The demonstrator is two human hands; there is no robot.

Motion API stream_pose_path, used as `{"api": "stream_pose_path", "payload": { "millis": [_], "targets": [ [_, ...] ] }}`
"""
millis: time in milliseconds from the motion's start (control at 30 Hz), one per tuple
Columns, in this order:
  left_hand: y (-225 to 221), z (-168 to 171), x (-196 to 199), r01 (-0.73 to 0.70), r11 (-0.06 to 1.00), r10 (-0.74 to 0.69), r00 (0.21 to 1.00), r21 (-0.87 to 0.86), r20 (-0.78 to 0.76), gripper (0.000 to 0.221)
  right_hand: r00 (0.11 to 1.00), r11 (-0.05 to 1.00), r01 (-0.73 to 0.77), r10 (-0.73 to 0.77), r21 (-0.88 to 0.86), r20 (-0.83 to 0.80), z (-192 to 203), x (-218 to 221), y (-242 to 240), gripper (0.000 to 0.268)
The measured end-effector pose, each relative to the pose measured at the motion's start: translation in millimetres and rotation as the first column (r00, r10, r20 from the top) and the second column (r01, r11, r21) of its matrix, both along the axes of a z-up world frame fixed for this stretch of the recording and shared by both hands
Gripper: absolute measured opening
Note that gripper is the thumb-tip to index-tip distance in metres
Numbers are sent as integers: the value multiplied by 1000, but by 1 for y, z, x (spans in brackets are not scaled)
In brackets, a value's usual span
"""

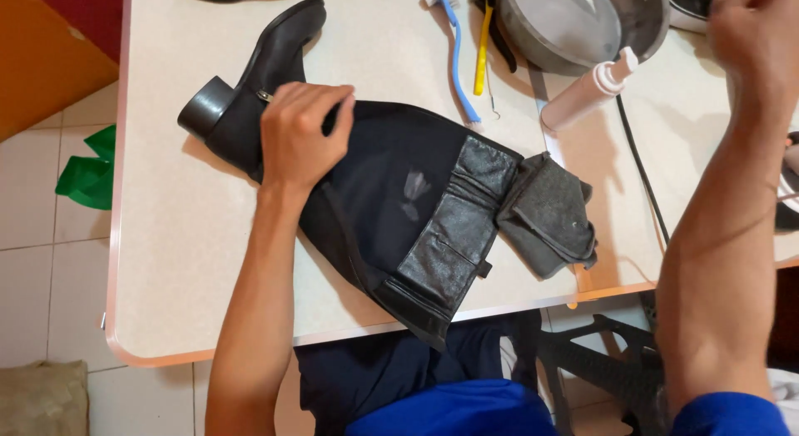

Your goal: Cleaning a black leather boot by applying cleaning solution, scrubbing with a brush, and wiping with a cloth.

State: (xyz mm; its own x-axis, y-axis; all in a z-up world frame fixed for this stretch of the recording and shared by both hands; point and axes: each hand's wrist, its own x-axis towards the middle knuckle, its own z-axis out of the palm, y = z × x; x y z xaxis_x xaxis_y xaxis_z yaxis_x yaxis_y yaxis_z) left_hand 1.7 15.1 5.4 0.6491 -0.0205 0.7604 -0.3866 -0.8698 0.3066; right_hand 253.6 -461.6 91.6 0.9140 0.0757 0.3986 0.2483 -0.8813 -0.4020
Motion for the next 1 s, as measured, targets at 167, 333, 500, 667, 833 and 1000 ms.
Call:
{"api": "stream_pose_path", "payload": {
  "millis": [167,333,500,667,833,1000],
  "targets": [
    [34,-5,-3,-208,977,213,934,-50,287,8,992,896,-129,117,-426,-53,-22,58,-2,29],
    [78,-15,-15,-444,830,545,775,-337,319,9,984,686,94,45,-722,170,-59,110,2,48],
    [96,-33,-12,-399,740,625,705,-541,335,10,986,631,40,99,-775,132,-85,133,-5,45],
    [112,-51,-8,-345,650,687,648,-677,329,16,999,625,21,9,-781,34,-83,129,12,56],
    [127,-68,-8,-223,336,735,670,-915,106,15,962,598,96,151,-796,229,-90,133,-8,33],
    [125,-70,-6,-225,338,699,710,-914,84,19,985,671,44,96,-741,145,-87,131,-16,37]
  ]
}}
